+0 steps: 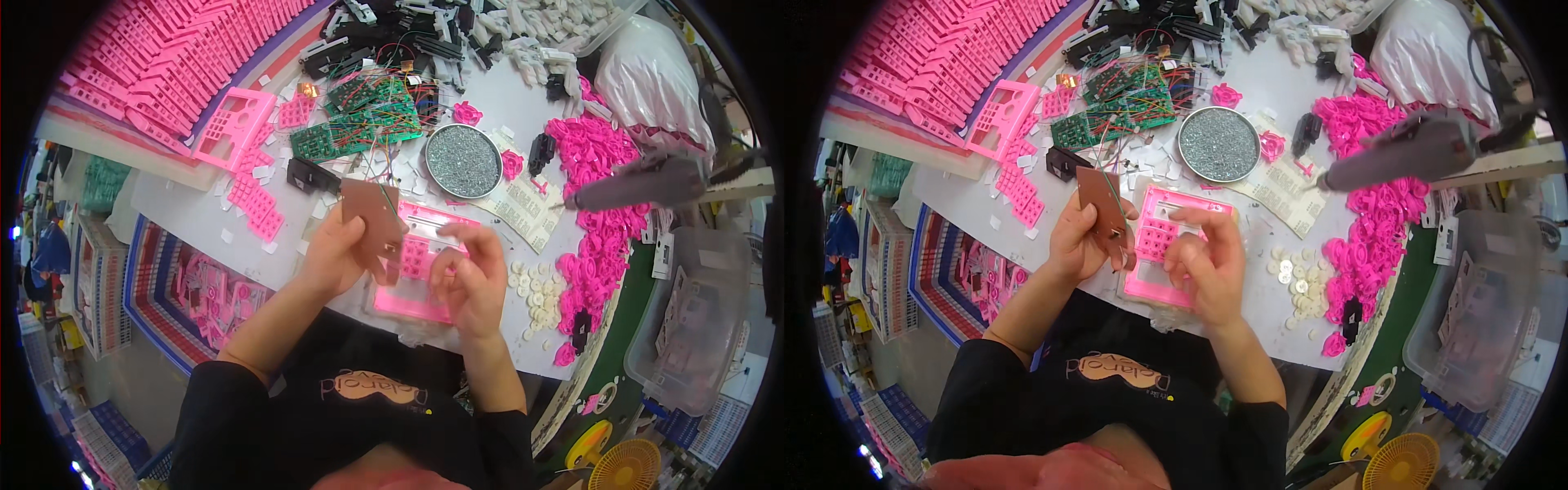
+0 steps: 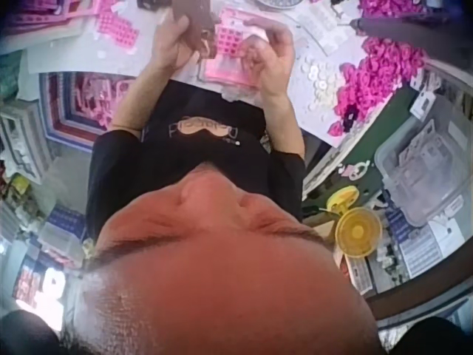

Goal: Assembling a pink toy house by gluing components like windows and electronic boards.

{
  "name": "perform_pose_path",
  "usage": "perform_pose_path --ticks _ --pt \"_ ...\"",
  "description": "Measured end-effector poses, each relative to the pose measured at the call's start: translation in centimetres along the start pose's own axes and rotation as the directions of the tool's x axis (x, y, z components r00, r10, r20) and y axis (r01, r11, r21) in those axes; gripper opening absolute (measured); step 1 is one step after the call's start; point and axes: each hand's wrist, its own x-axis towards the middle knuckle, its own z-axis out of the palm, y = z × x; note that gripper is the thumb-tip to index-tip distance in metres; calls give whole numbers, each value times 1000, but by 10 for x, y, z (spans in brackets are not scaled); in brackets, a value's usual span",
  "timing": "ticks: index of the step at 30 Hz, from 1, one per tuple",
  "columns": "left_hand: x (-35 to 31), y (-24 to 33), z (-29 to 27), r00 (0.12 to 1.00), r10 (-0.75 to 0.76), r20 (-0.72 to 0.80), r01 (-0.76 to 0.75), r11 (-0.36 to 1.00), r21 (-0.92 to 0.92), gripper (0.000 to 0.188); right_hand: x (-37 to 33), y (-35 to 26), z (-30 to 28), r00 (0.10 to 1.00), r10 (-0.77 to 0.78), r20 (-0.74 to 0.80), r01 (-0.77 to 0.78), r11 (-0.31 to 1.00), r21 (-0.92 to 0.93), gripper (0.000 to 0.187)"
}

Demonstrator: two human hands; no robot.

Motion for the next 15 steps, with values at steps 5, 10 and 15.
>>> perform_pose_path --ticks 5,10,15 --pt "-12 -4 13 998 -1 -65 20 958 285 45 22 -9 13 993 46 104 15 858 -514 28" --pt "-12 -5 12 998 17 -65 1 963 269 40 10 -7 -3 1000 -22 5 21 847 -531 10" --pt "-18 -1 10 996 -39 -79 60 960 274 36 -51 -18 -33 971 114 -210 -197 880 -432 6"
